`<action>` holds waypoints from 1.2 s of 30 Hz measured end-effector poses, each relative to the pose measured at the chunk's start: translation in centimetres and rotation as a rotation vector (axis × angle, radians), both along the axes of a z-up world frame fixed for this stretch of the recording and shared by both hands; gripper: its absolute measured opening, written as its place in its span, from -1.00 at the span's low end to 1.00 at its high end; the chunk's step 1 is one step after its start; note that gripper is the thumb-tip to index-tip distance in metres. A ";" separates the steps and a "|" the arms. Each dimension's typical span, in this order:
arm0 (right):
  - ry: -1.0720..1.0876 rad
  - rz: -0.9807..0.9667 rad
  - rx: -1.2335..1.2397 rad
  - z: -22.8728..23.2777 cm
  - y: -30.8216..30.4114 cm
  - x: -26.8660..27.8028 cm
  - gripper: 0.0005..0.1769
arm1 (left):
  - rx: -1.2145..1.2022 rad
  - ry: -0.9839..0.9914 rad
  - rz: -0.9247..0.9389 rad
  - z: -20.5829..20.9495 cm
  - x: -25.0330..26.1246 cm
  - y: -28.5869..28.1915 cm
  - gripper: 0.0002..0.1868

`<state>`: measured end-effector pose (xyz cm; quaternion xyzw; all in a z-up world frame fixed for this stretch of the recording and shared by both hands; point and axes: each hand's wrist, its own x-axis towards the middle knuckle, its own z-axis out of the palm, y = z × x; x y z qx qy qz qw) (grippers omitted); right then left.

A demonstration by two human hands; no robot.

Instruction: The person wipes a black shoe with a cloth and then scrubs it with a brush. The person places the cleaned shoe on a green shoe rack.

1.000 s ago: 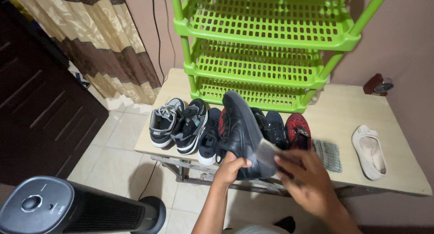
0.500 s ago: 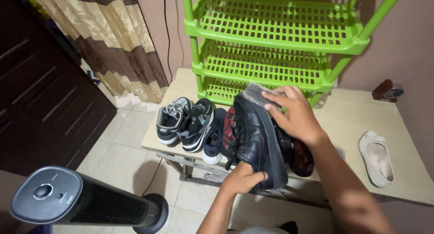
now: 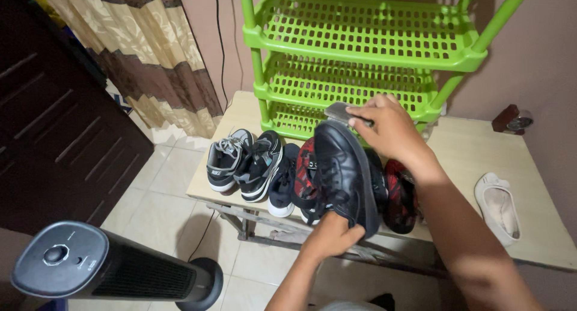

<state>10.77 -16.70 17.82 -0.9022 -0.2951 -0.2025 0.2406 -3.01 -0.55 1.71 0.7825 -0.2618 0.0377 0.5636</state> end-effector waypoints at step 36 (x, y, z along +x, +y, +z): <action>-0.013 -0.258 0.329 -11.1 -0.5 -13.1 -0.52 | -0.314 0.047 0.086 -1.8 1.9 -1.1 -0.32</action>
